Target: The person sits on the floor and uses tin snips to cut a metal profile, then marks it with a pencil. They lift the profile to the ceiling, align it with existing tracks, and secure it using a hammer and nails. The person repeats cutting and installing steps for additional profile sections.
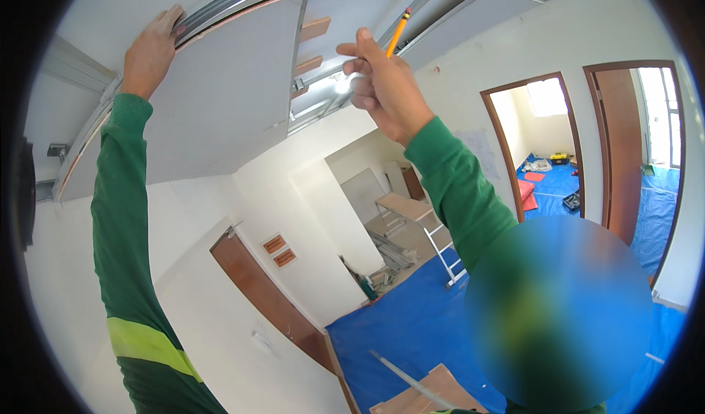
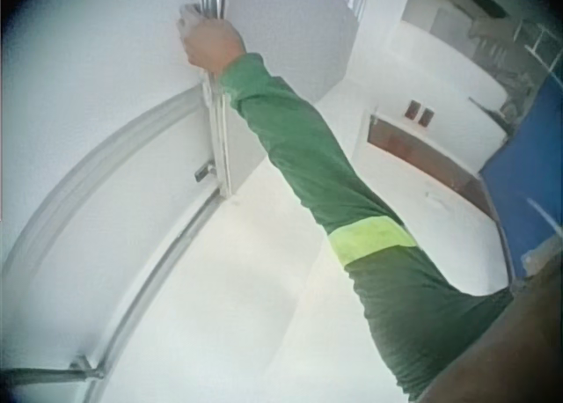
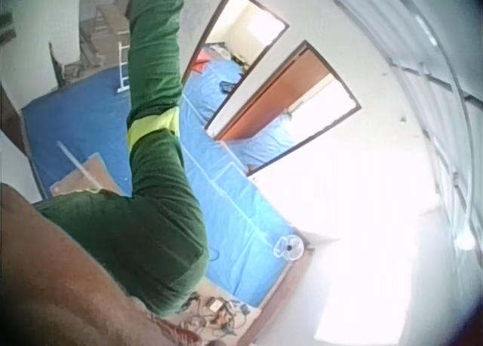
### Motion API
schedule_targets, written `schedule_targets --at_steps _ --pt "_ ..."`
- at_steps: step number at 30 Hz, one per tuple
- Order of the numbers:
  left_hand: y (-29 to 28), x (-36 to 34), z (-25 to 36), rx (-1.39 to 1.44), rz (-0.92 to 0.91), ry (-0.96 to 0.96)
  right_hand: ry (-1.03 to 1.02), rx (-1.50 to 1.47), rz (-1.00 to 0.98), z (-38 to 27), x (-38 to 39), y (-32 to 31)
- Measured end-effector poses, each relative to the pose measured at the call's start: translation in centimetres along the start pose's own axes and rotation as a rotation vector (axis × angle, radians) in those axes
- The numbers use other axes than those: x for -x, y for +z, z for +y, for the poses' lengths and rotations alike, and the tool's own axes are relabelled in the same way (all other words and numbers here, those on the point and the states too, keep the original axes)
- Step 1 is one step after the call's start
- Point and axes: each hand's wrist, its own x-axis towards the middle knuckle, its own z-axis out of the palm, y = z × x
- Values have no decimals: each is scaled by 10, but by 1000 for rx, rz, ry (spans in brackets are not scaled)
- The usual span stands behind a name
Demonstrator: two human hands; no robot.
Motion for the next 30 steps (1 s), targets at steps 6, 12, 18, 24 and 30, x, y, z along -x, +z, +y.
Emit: schedule_targets --at_steps 6,12,18,24,30 --pt "26 2 -5 -48 2 21 56 40 28 -3 26 -22" --pt "37 -6 0 -5 -28 14 8 54 -22 -12 26 -26" --pt "44 -8 -11 -47 -56 1 28 92 -25 -10 28 -7" --pt "63 -5 -5 -154 -62 -18 9 107 -42 -15 36 -14" --pt "57 -4 -10 -188 0 18 92 115 1 -14 32 -1"
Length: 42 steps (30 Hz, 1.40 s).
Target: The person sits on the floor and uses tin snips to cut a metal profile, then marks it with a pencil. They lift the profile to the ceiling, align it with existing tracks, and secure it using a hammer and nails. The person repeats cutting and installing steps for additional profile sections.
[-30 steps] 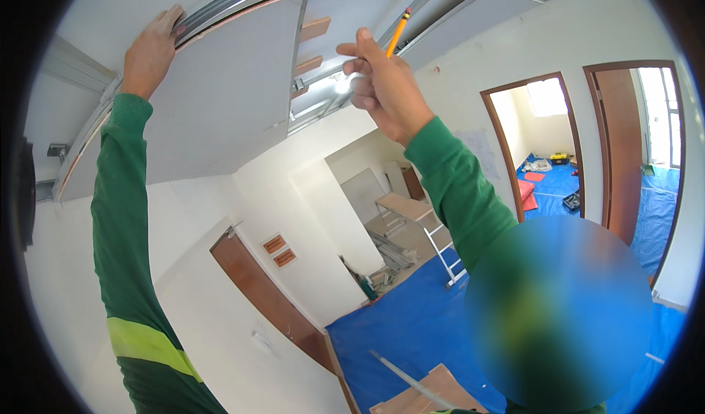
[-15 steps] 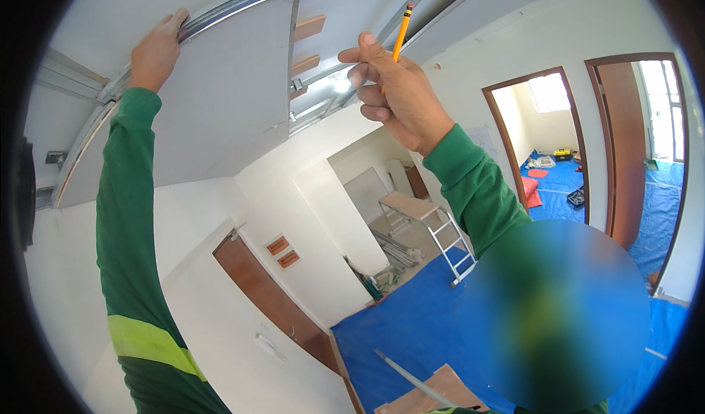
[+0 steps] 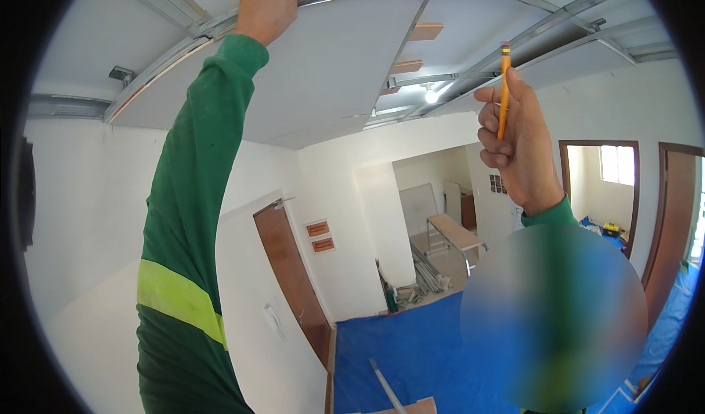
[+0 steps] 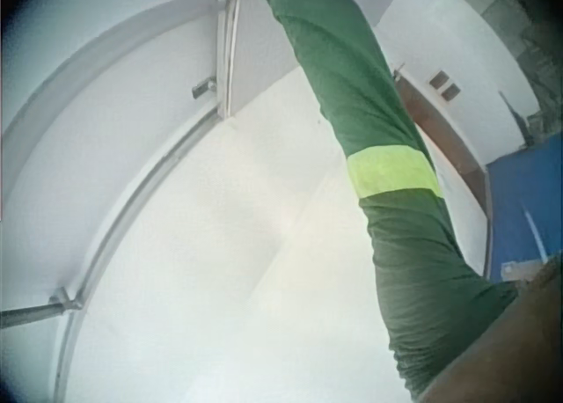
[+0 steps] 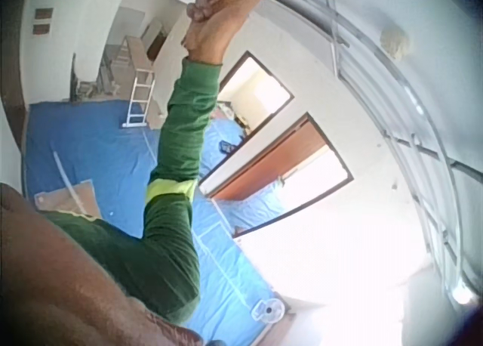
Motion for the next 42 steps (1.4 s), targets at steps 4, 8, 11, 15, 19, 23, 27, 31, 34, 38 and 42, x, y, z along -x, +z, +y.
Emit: schedule_targets --at_steps 4,8,11,15,19,23,27,31,34,38,42 --pt "3 0 -6 20 34 49 -65 64 26 3 4 12" --pt "7 -4 -8 32 28 82 -139 180 7 -4 6 17" --pt "7 -4 -6 1 29 50 -194 245 -11 -10 8 15" --pt "13 2 -8 -38 79 28 -216 265 -26 -17 12 19" --pt "12 -3 -9 -22 37 19 -259 321 -9 -20 5 20" --pt "0 3 -6 86 -83 -42 -564 758 76 -29 -11 26" --pt "-17 -4 -10 83 -39 -37 -773 966 -13 -82 -51 28" --pt "0 11 -13 38 -149 -48 -875 968 -69 -117 -112 66" --pt "2 9 -12 19 -166 -39 -970 1084 -42 -134 -187 83" --pt "0 0 -1 65 59 -19 -1212 2079 -68 -174 -279 105" --pt "11 10 -9 53 162 35 -1240 2528 1 -139 -349 112"
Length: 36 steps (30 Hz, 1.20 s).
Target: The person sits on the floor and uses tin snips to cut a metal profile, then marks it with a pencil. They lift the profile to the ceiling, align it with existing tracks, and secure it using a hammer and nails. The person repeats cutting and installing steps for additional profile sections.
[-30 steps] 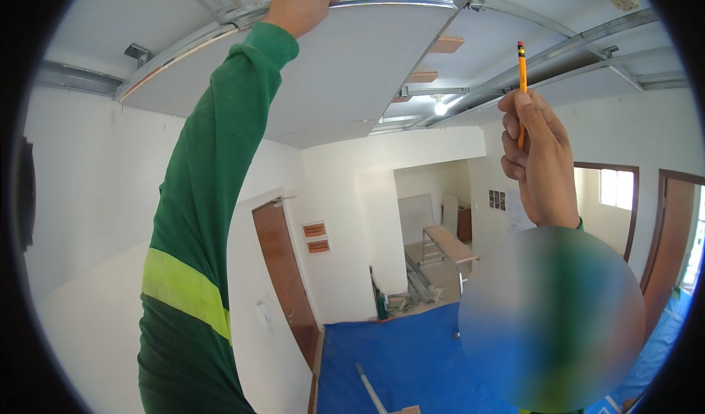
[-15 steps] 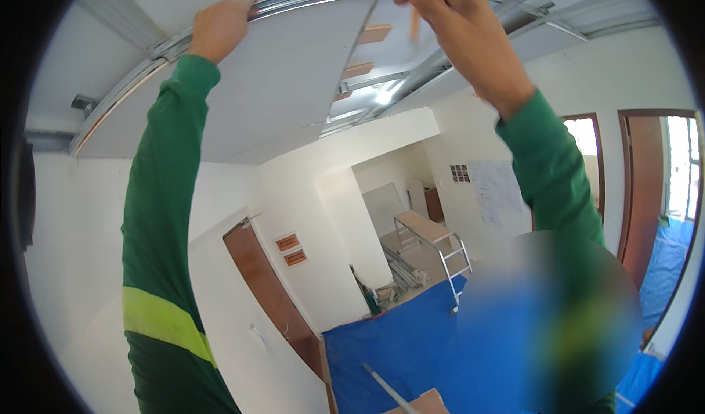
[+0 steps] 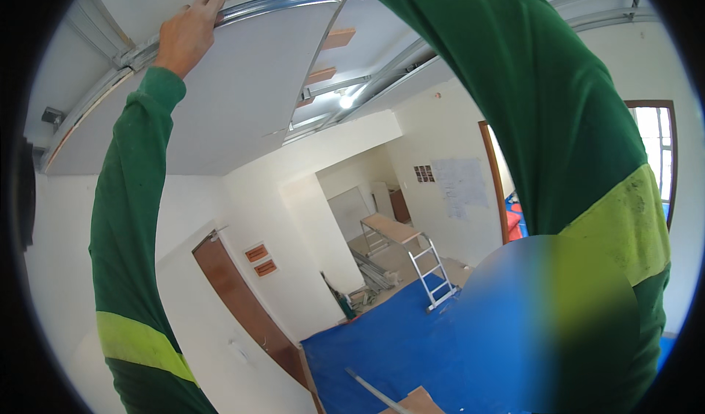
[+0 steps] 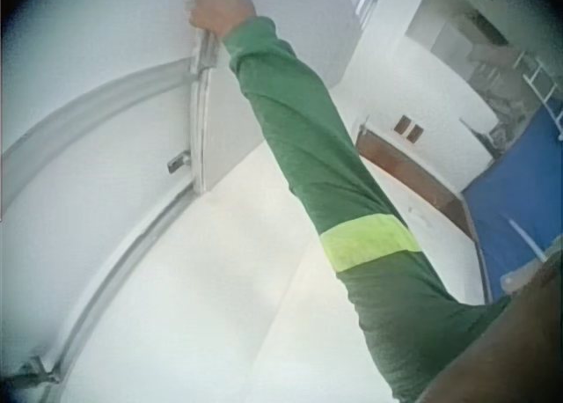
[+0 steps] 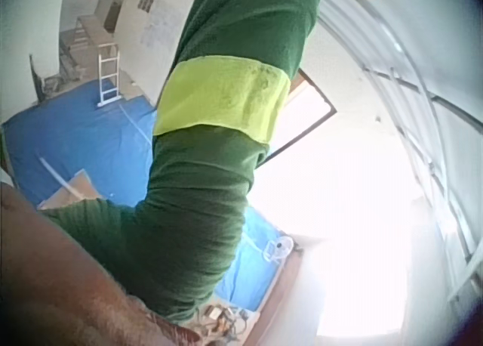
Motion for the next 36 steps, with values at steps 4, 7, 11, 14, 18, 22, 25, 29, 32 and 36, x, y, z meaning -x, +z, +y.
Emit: schedule_targets --at_steps 4,7,11,14,18,22,25,29,32,36 --pt "0 -8 4 -1 -129 -68 106 -121 -155 0 -28 42" --pt "-2 -12 -2 -54 -164 -65 334 -401 -107 4 -38 61" --pt "-11 -11 4 -119 -219 -62 -187 57 -167 5 -28 63" --pt "-15 -15 8 -88 -163 -47 202 -545 -155 9 -24 66" --pt "-14 -12 11 -57 -147 -54 463 -716 -87 -6 -18 57" --pt "-17 -5 16 -96 -118 -43 509 -610 -34 -32 -7 30" --pt "-14 -12 5 -83 -191 -52 523 -628 -41 -29 -6 19" --pt "-18 -14 12 -70 -183 -70 527 -629 -35 -25 -4 19" --pt "-16 -13 11 -79 -138 -66 527 -636 -36 -23 -6 21" --pt "-10 -14 5 -118 -204 -33 529 -647 -39 -19 -8 21"
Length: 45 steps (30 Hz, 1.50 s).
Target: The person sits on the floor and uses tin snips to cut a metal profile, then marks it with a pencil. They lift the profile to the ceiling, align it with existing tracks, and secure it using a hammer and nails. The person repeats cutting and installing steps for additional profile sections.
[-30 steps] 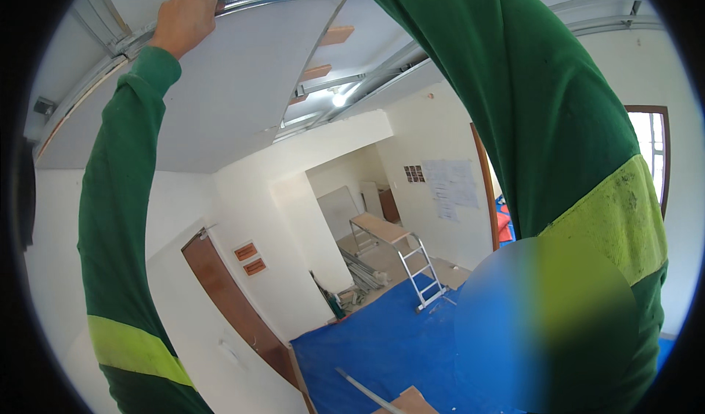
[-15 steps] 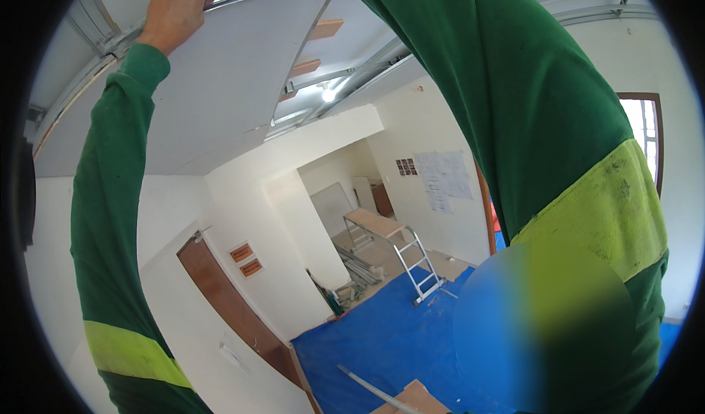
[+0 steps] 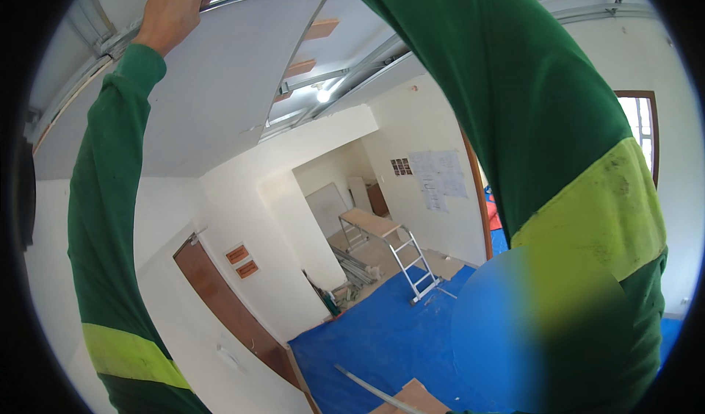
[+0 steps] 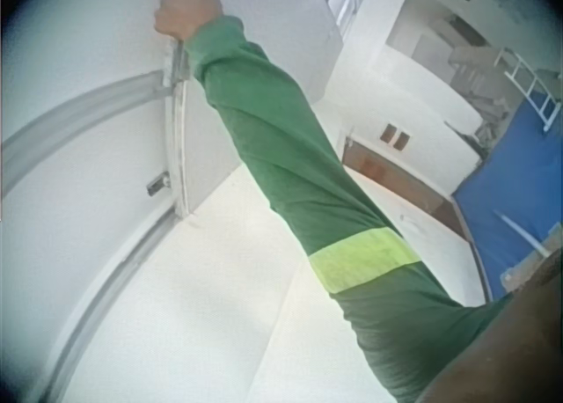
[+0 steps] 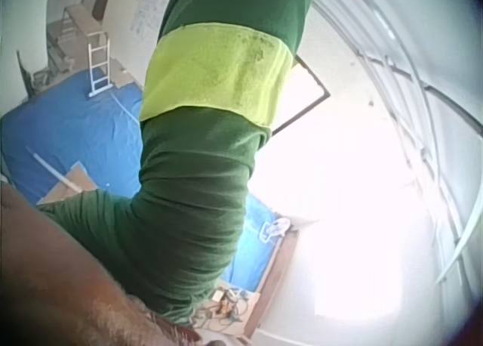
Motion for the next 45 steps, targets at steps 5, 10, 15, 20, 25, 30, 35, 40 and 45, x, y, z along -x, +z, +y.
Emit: schedule_targets --at_steps 5,10,15,20,25,30,35,40,45 --pt "18 -2 -14 88 35 34 102 -17 -85 -9 4 -11" --pt "22 -1 -15 86 82 60 128 38 -91 -11 2 -27" --pt "17 -5 -12 106 80 29 -135 385 -79 12 -35 -32" --pt "18 -2 -14 93 42 34 -769 1011 -170 27 -25 -62" --pt "31 -4 -16 83 46 45 -679 972 -111 13 14 -93" --pt "15 8 6 35 237 -61 -92 -665 -5 -88 70 -138" --pt "0 11 29 24 256 -157 -446 -921 -1 -165 54 -130" --pt "9 6 34 -51 435 -162 -397 -925 -233 -224 26 -126" --pt "3 15 34 -136 333 -145 -326 -774 -430 -258 20 -128"
